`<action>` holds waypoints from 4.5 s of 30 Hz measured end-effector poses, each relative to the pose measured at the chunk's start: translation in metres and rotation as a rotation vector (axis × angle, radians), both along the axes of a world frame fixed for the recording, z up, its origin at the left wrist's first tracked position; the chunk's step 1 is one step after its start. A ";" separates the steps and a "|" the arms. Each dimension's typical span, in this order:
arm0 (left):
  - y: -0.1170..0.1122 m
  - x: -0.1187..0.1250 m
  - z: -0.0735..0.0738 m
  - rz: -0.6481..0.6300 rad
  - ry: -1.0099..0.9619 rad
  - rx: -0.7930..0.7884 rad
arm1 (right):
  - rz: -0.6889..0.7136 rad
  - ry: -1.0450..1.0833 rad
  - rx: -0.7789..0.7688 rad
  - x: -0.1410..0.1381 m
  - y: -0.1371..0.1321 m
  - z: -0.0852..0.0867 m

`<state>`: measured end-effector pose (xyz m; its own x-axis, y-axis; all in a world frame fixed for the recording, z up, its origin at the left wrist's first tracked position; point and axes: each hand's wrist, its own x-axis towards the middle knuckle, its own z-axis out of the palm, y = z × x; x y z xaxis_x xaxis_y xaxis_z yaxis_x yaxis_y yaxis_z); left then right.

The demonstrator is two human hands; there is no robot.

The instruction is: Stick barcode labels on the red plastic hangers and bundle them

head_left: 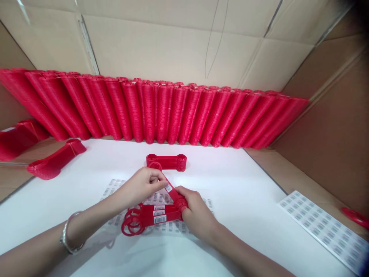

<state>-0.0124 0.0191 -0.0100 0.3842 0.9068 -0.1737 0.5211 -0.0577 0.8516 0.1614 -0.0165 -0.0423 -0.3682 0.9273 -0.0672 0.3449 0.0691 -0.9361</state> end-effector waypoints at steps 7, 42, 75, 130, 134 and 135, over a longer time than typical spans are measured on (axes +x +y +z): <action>-0.010 0.003 0.003 -0.040 0.326 0.343 | -0.008 -0.006 0.011 0.000 0.000 0.001; -0.002 -0.008 0.003 0.062 0.401 0.818 | -0.057 0.136 0.009 0.004 0.002 0.001; 0.008 -0.018 -0.012 -0.260 0.909 0.459 | -0.064 0.118 -0.135 0.000 0.005 -0.014; -0.011 0.004 -0.007 -0.045 0.476 0.556 | -0.007 0.090 0.040 0.004 0.002 -0.001; -0.015 0.005 -0.014 -0.050 0.768 0.922 | 0.024 0.073 0.075 0.003 0.000 0.002; -0.015 0.005 -0.015 -0.050 0.812 1.000 | 0.031 0.072 0.081 0.003 0.000 0.003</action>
